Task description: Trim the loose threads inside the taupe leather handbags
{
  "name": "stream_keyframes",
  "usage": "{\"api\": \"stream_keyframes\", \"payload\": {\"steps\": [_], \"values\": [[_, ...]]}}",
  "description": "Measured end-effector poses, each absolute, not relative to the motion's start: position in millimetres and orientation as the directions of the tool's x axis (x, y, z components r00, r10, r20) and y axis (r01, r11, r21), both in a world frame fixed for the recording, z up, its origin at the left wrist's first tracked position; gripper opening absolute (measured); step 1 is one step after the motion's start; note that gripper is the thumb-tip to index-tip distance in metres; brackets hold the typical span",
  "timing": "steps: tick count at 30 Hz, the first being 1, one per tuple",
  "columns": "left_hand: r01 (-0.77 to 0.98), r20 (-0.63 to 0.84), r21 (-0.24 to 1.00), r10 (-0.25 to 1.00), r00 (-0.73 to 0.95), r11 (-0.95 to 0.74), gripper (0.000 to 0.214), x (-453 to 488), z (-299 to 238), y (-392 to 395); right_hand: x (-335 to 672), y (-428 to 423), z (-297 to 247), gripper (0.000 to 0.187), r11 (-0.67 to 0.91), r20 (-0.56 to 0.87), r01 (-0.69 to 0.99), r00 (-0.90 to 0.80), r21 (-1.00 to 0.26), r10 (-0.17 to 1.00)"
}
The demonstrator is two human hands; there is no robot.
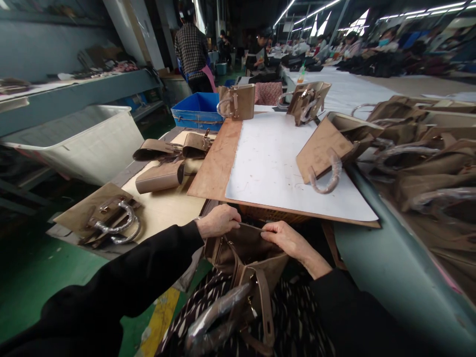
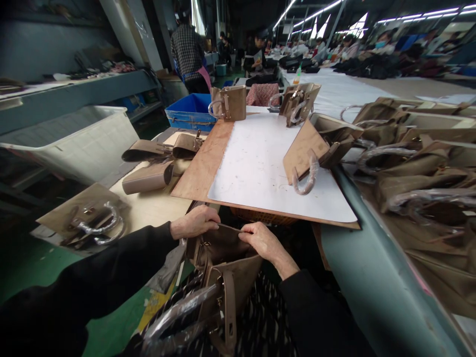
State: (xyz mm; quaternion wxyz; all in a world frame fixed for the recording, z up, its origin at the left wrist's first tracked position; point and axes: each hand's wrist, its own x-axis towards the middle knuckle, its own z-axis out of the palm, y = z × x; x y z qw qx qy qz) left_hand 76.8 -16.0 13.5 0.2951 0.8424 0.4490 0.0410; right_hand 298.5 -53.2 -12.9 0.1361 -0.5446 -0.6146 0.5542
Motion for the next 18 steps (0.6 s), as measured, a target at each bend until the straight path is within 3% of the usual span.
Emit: {"api": "stream_keyframes", "payload": {"steps": [3, 10, 18], "values": [[0.689, -0.194, 0.578, 0.746, 0.637, -0.438, 0.017, 76, 12, -14, 299, -54, -14, 0.023, -0.185, -0.422, 0.525, -0.376, -0.831, 0.825], [0.681, -0.204, 0.556, 0.716, 0.668, -0.477, 0.016, 90, 10, -17, 298, -52, -16, 0.022, -0.143, -0.412, 0.597, -0.343, -0.789, 0.844], [0.672, -0.271, 0.655, 0.722, 0.637, -0.346, 0.024, 114, -1, -16, 294, -52, -12, 0.026, -0.054, -0.359, 0.683, -0.313, -0.728, 0.879]]}}
